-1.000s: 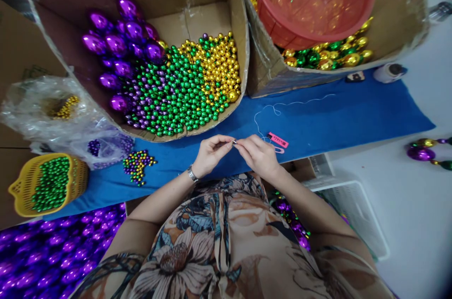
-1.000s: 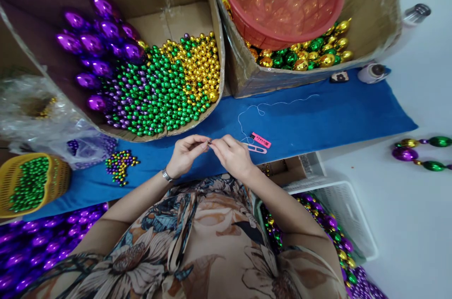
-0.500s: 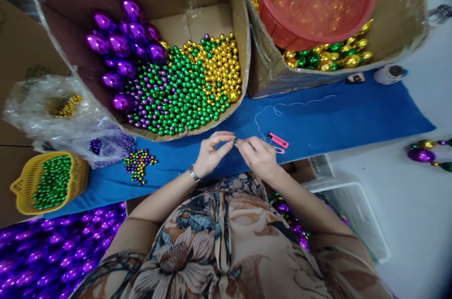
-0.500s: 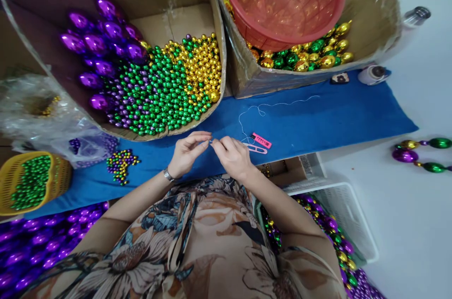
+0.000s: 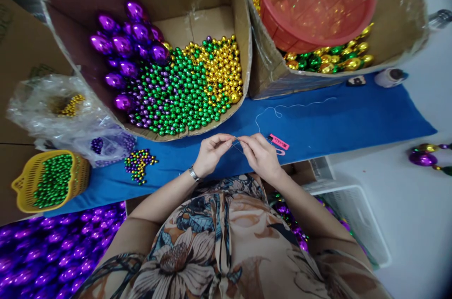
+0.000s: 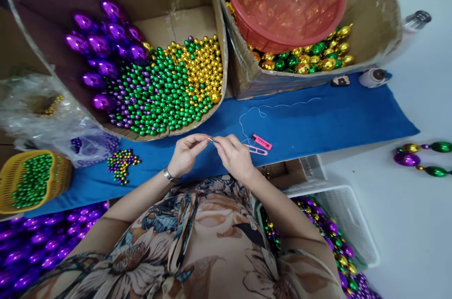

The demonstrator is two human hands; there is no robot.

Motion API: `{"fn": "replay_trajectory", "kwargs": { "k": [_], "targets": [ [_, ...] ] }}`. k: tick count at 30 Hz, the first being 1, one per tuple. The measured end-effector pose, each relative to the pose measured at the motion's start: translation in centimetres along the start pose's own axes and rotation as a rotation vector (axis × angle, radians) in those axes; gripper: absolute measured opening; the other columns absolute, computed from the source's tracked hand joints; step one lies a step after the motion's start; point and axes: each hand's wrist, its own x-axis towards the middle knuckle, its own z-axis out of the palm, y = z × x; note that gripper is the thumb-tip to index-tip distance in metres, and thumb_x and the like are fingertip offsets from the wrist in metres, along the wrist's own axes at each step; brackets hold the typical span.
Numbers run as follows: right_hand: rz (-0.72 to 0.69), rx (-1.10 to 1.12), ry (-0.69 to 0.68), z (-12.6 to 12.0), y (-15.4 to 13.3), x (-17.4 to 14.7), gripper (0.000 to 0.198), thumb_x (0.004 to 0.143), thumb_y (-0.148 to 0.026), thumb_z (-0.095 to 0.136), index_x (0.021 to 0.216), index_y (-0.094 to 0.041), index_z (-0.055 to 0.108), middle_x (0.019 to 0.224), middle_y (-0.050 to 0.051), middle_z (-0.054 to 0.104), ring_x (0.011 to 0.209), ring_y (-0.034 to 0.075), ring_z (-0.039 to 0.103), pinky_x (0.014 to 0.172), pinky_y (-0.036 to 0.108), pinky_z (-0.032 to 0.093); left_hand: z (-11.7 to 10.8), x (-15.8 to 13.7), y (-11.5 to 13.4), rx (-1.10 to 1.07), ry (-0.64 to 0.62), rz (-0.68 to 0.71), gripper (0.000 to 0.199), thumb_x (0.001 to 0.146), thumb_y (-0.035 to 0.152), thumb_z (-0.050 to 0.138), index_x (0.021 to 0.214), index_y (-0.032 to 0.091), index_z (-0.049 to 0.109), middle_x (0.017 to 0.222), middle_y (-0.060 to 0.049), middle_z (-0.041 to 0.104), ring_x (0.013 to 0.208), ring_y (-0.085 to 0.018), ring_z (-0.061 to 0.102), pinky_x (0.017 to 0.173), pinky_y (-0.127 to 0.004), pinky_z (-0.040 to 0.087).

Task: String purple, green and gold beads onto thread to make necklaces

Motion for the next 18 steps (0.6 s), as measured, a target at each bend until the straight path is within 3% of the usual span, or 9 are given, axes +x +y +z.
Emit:
{"fn": "replay_trajectory", "kwargs": {
  "k": [18],
  "targets": [
    [-0.026,-0.033,0.011,0.07,-0.15,-0.13,0.024,0.098,-0.027,0.046,0.101,-0.019,0.069,0.087,0.005,0.069,0.076,0.013,0.065,0.070,0.024,0.051,-0.02,-0.11,0.11,0.066,0.006,0.046,0.024,0.074,0.038,0.078,0.086,0.017,0.074,0.094,-0.006,0.075,0.086,-0.016,0.068,0.083,-0.029,0.054]
  ]
}}
